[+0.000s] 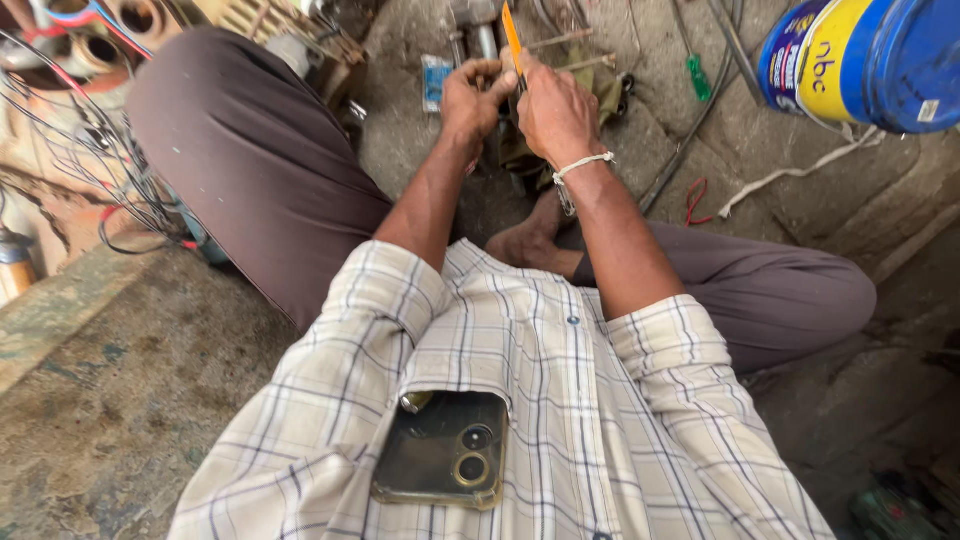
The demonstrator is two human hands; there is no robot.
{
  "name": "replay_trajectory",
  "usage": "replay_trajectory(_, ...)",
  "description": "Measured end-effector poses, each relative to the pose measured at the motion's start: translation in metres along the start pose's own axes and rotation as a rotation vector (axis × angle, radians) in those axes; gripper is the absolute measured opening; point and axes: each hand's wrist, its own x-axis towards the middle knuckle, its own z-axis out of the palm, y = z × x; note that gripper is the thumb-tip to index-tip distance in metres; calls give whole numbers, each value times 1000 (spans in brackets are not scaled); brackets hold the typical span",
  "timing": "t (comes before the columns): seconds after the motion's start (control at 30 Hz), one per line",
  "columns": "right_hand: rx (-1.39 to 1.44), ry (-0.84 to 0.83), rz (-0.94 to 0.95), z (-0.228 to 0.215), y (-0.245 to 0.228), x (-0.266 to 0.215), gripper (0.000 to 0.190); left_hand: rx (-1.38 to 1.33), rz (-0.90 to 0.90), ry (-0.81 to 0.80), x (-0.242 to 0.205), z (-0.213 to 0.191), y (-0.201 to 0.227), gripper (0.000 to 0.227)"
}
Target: The person sits on the floor and uses a yellow-handled tool to scrape and clean a small metal component. They repeatedly scrape the surface of the object, occasionally adjusting its position, and continue the scraping action throughout the clip.
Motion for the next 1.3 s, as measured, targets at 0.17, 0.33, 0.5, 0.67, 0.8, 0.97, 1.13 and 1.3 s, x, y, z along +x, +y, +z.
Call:
replay_trajectory(0.17, 59, -380, 193, -21, 6, -24, 51, 25, -55, 24, 12, 2, -15, 41)
replay_trajectory(0.33, 9, -256, 94, -23, 0, -1, 34, -62, 213, -54, 10, 19, -47, 38)
replay_trajectory(0.5, 221, -429, 354, -38, -4, 4, 51, -43, 248, -91, 11, 18, -58, 42)
replay_trajectory(0.67, 193, -283, 208, -31, 24, -37, 49, -102, 196, -195, 4, 11, -64, 43)
replay_trajectory(0.8, 219, -200, 211, 18, 43, 4, 42, -82, 243, -202, 4, 18, -58, 42)
replay_trajectory(0.97, 792, 36, 401, 26, 95, -31, 55, -166, 124, -154, 15, 5, -61, 43)
replay_trajectory(1.13, 932, 300, 377, 1, 135, -84, 55, 7, 13, -55, 10, 1, -31, 56)
replay_trajectory(1.3, 954, 336, 487, 20, 149, -91, 28, 10, -1, -53, -7, 1, -23, 67)
